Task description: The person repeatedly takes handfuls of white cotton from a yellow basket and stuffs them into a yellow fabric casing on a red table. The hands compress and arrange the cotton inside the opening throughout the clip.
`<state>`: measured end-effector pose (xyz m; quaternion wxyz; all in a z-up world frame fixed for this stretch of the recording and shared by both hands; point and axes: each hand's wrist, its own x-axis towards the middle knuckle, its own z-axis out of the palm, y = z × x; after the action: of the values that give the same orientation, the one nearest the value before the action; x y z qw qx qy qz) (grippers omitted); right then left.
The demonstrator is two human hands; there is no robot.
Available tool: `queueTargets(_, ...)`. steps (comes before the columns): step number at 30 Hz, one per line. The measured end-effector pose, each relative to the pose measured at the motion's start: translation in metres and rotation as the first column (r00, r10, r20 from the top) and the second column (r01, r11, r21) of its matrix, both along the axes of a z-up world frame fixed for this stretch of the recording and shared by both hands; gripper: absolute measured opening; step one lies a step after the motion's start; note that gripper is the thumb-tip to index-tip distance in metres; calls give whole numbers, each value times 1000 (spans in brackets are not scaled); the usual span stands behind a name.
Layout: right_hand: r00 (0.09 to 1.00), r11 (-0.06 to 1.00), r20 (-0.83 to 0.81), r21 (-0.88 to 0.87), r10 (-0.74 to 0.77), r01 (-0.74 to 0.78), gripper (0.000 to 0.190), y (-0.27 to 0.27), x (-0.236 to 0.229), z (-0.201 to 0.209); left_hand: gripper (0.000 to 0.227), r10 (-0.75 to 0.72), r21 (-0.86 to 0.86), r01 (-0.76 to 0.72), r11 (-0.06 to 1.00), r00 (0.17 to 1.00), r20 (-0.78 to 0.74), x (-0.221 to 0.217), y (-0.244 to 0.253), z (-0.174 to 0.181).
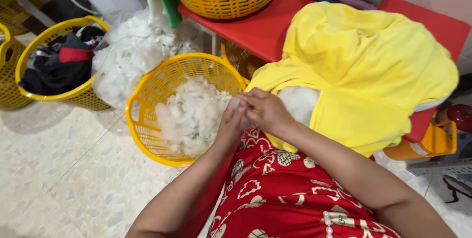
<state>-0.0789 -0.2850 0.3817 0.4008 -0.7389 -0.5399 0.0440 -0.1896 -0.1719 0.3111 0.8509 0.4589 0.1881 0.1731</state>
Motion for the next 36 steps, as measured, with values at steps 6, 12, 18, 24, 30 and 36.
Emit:
queueTargets(6, 959, 962, -246, -194, 140, -190, 80, 32, -3, -34, 20, 261, 125, -254, 959, 965, -41, -1, 68, -107)
queueTargets(12, 958, 959, -236, -188, 166, -212, 57, 30, -6, -23, 48, 311, 339, -173, 925, 856, -413, -22, 172, -186)
queueTargets(18, 977, 985, -128, 44, 173, -168, 50, 5, 0, 28, 97, 368, 514, 107, 851, 577, -729, -33, 194, -222)
queueTargets(24, 982, 965, 15, 187, -188, 182, 41, -55, 42, 75, 66, 378, 632, -73, 771, 852, -362, 5, 138, -149)
queueTargets(30, 937, 928, 76, 187, -341, 323, 44, -110, 45, 53, 49, 173, 869, -198, 453, 976, 132, 21, 43, -11)
queueTargets(36, 823, 893, 350, 133, -448, 429, 50, -135, 37, 13, 52, 54, 982, -186, 35, 981, 184, 30, -29, 50)
